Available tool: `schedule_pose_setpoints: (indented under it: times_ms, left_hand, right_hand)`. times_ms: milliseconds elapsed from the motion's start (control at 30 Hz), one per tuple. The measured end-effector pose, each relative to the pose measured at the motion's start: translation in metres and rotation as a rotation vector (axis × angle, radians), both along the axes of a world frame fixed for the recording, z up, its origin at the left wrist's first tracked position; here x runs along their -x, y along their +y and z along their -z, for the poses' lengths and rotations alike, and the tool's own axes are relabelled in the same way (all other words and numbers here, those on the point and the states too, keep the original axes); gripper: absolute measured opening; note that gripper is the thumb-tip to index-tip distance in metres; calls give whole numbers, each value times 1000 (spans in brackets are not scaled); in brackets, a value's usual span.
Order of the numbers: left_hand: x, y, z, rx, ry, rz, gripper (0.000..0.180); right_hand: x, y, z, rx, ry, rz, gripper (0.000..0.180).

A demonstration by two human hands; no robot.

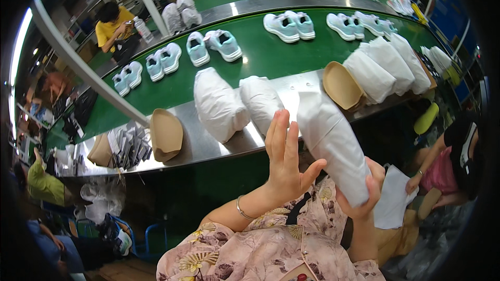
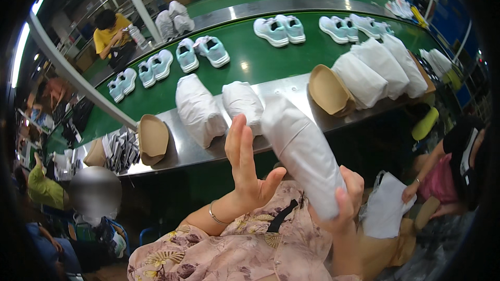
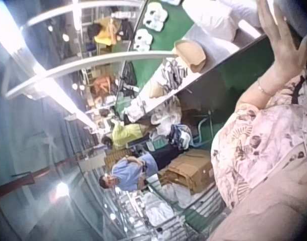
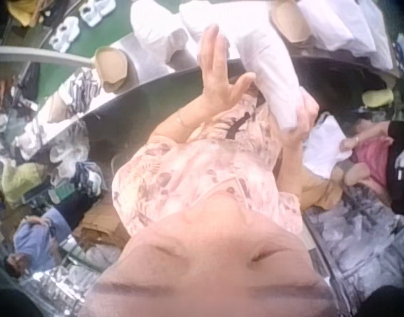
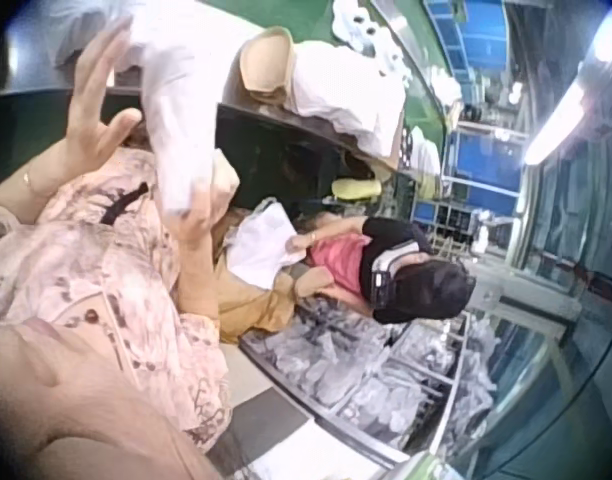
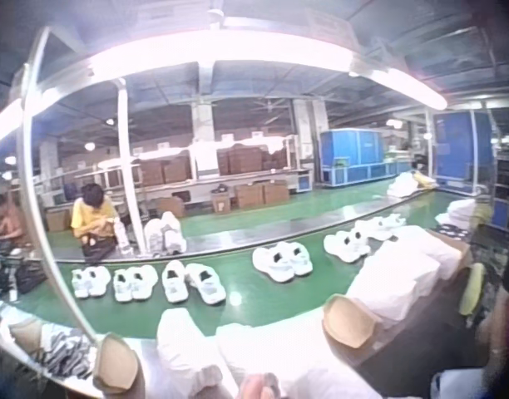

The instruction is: The person wraps individual shoe components in white tissue paper and places them into stacks on a workstation table.

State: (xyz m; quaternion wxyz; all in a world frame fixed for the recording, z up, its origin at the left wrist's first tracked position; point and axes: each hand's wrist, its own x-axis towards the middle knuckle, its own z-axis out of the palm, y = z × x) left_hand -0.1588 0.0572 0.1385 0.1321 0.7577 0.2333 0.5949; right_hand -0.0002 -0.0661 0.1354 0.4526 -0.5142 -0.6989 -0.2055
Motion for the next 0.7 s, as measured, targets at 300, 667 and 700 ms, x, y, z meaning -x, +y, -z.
schedule_pose_setpoints:
  times_ms: [300, 667, 700]
  left_hand:
    - [64, 32, -40, 1029, -603, 669, 31]
    - [152, 173, -6, 699, -244, -194, 79]
    - [152, 192, 8, 779, -237, -186, 80]
  right_hand:
    - [44, 46, -12, 11, 221, -358, 69]
    - [123, 154, 2, 326, 1078, -414, 77]
    - [126, 168, 14, 305, 1021, -363, 75]
